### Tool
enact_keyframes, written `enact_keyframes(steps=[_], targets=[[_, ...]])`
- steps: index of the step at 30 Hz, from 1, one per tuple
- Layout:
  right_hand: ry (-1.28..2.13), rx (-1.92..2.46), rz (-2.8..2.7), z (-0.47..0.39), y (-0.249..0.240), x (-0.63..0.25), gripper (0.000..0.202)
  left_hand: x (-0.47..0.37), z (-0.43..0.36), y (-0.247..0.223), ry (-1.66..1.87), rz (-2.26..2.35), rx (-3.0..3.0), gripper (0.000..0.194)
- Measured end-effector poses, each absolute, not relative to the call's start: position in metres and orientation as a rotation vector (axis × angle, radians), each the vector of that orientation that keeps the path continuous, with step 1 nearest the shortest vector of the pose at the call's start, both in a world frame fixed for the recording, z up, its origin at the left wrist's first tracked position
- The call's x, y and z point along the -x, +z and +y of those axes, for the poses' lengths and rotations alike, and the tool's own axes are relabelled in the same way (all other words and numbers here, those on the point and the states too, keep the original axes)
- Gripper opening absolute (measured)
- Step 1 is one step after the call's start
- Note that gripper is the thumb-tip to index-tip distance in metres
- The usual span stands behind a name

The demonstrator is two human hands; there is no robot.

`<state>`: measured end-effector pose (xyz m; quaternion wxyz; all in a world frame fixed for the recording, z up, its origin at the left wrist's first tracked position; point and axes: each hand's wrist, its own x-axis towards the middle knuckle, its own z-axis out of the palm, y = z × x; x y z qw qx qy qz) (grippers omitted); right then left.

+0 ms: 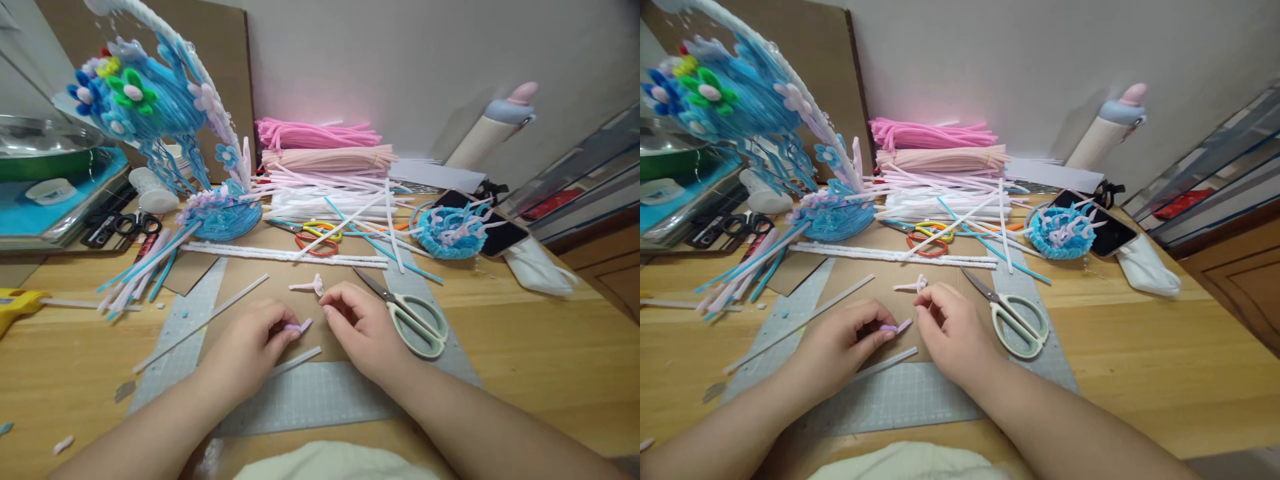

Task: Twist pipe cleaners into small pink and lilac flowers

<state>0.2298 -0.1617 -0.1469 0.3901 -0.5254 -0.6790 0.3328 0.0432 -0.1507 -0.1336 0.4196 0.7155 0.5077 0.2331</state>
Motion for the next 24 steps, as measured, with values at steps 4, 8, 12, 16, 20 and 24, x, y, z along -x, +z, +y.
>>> enact_keyframes(steps=[4, 8, 12, 16, 20, 24], targets=[[0.892, 1.357, -1.694, -0.160, -0.149, -0.230, 0.011, -0.046, -0.168, -0.110, 0.455, 1.246, -1.759, 0.010], [0.949, 1.382, -1.647, -0.158, -0.150, -0.230, 0.011, -0.049, -0.197, -0.104, 0.277, 1.133, -1.884, 0.011], [0.965, 1.351, -1.638, -0.158, -0.151, -0.229, 0.012, -0.049, -0.217, -0.126, 0.278, 1.216, -2.018, 0.017], [0.970, 1.319, -1.629, -0.158, -0.153, -0.229, 0.010, -0.047, -0.224, -0.139, 0.295, 1.222, -2.210, 0.021], [0.975, 1.305, -1.625, -0.157, -0.156, -0.230, 0.010, -0.048, -0.227, -0.141, 0.313, 1.246, -2.283, 0.021], [0.995, 1.286, -1.639, -0.156, -0.160, -0.232, 0.009, -0.050, -0.228, -0.143, 0.380, 1.260, -2.282, 0.020]])
